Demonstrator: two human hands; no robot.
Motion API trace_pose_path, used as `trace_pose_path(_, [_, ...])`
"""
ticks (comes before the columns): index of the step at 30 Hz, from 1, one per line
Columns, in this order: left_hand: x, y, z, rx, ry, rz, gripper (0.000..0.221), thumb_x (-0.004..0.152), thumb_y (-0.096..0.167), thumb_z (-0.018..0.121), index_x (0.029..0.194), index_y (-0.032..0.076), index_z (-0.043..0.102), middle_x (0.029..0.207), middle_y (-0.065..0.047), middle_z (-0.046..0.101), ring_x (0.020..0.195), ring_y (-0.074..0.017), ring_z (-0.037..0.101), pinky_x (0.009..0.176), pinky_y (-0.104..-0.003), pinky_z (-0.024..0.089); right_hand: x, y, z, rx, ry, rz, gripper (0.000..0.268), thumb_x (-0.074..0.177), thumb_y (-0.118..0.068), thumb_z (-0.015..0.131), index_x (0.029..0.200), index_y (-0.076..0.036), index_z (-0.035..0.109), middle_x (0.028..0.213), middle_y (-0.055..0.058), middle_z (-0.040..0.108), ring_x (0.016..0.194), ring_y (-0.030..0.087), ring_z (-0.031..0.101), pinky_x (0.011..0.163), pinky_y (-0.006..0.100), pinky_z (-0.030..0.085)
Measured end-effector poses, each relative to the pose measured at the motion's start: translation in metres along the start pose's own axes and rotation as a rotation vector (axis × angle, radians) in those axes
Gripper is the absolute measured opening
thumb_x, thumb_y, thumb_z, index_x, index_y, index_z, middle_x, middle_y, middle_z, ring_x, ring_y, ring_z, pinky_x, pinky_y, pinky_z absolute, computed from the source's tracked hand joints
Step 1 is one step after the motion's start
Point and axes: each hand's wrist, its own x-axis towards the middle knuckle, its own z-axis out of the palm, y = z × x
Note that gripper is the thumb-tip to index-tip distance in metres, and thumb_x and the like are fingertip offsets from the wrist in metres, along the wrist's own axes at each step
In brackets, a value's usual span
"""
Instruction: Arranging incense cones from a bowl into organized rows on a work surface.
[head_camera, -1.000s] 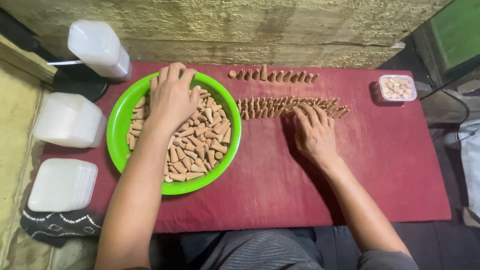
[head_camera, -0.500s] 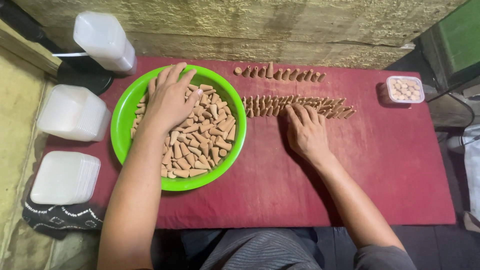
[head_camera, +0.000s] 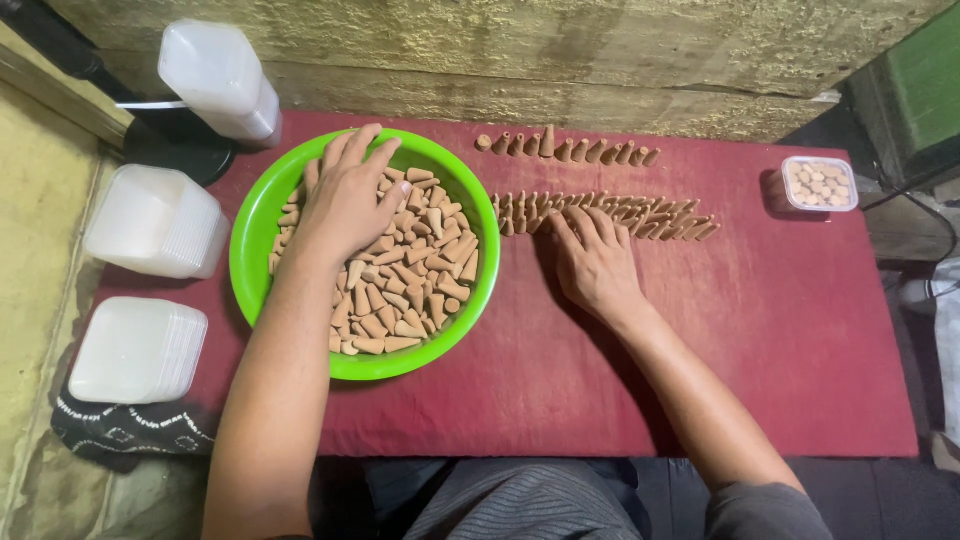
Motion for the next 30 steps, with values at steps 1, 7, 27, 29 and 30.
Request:
trace_pose_path(1, [0.0, 0.001, -0.001, 0.0, 0.001, -0.003, 0.057, 0.099, 0.04, 0.06, 0.151, 0.018, 0.052, 0.157, -0.009, 0.039, 0.146, -0.0329, 0.031, 0.107, -0.064, 0.034, -0.001, 0.001, 0.003, 0.002, 0.0, -0.002, 0.032, 0.102, -0.025, 0.058, 0.131, -0.015, 0.068, 0.122, 0.007, 0.066, 0.118, 0.027, 0.06, 0.087, 0.036, 0.045])
trace_pose_path(7, [0.001, -0.001, 0.0, -0.002, -0.007, 0.002, 0.057, 0.099, 0.04, 0.06, 0.151, 0.019, 0.05, 0.158, -0.008, 0.037, 0.146, -0.0317, 0.029, 0.105, -0.065, 0.035, -0.001, 0.001, 0.007, -0.003, -0.019, -0.009, 0.038, 0.099, -0.026, 0.061, 0.134, -0.015, 0.066, 0.126, 0.007, 0.064, 0.12, 0.028, 0.058, 0.089, 0.037, 0.044])
trace_pose_path(27, [-0.003, -0.004, -0.001, -0.024, -0.02, 0.014, 0.052, 0.099, 0.038, 0.06, 0.146, 0.015, 0.057, 0.162, -0.009, 0.036, 0.149, -0.0317, 0.029, 0.107, -0.065, 0.035, 0.026, -0.034, 0.014, 0.12, -0.059, -0.102, 0.041, 0.088, -0.025, 0.064, 0.128, -0.019, 0.068, 0.128, 0.006, 0.063, 0.125, 0.028, 0.056, 0.092, 0.038, 0.043])
trace_pose_path(29, [-0.005, -0.005, 0.002, -0.034, -0.001, 0.024, 0.05, 0.099, 0.037, 0.06, 0.144, 0.014, 0.059, 0.161, -0.011, 0.038, 0.149, -0.0329, 0.03, 0.108, -0.065, 0.034, 0.033, -0.033, 0.006, 0.139, -0.04, -0.096, 0.04, 0.088, -0.024, 0.066, 0.128, -0.02, 0.068, 0.126, 0.006, 0.063, 0.124, 0.028, 0.057, 0.092, 0.039, 0.043])
trace_pose_path(30, [-0.006, -0.006, 0.003, -0.047, 0.012, 0.041, 0.049, 0.099, 0.036, 0.06, 0.142, 0.014, 0.061, 0.16, -0.012, 0.039, 0.15, -0.034, 0.031, 0.11, -0.065, 0.033, 0.035, -0.033, 0.002, 0.154, -0.026, -0.084, 0.039, 0.089, -0.023, 0.067, 0.128, -0.021, 0.069, 0.124, 0.005, 0.064, 0.123, 0.029, 0.058, 0.092, 0.04, 0.043])
